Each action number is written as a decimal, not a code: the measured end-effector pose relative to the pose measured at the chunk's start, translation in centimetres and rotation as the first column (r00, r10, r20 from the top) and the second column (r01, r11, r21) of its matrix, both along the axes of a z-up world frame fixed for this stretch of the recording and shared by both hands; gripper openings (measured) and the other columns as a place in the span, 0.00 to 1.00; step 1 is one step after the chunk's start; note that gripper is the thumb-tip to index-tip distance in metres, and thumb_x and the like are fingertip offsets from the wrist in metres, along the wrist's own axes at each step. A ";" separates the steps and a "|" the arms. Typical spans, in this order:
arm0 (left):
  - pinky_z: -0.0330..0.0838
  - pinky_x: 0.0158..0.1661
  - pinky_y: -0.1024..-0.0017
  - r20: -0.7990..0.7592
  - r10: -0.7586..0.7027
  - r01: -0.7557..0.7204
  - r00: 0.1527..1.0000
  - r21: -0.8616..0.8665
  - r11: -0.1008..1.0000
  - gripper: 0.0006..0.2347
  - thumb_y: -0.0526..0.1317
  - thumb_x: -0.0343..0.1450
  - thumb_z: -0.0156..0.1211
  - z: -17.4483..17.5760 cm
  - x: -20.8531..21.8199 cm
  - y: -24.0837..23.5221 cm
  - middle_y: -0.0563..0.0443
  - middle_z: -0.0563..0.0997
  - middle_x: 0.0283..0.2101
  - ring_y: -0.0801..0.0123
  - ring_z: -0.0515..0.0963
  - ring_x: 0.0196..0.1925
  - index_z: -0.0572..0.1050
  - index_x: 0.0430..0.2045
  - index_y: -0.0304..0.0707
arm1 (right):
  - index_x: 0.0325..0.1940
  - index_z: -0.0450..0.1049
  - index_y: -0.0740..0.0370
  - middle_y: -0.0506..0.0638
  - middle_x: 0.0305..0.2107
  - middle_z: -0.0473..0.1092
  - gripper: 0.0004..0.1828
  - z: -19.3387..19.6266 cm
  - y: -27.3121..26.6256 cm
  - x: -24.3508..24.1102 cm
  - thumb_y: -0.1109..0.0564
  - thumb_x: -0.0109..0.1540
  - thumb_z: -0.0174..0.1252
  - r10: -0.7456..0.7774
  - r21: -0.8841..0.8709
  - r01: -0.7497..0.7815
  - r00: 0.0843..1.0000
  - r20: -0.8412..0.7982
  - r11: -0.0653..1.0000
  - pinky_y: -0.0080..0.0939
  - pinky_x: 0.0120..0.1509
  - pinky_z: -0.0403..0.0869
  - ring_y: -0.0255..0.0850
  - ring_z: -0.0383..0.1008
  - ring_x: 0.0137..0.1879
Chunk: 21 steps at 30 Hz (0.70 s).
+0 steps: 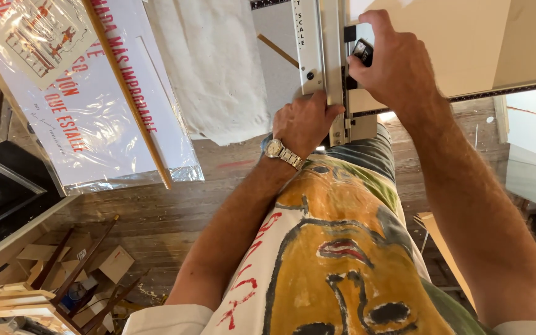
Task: Cutting a rectangular window in a matboard using a professional mat cutter
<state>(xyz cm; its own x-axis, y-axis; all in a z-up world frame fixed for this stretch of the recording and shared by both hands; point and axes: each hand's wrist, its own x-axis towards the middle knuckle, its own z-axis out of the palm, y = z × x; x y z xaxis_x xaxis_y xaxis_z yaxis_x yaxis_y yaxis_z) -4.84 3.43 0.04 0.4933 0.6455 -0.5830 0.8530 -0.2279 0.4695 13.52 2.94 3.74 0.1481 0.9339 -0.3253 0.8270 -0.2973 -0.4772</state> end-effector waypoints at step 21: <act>0.81 0.23 0.62 0.142 -0.215 0.215 0.966 0.022 0.976 0.48 0.62 0.72 0.69 -1.3 -0.2 1.3 0.55 0.76 0.15 0.66 0.76 0.14 0.34 0.76 0.54 | 0.56 0.75 0.64 0.58 0.36 0.79 0.13 1.0 -13.7 -2.2 0.56 0.69 0.61 -0.455 -0.310 0.380 0.862 -0.223 0.872 0.45 0.46 0.83 0.45 0.81 0.38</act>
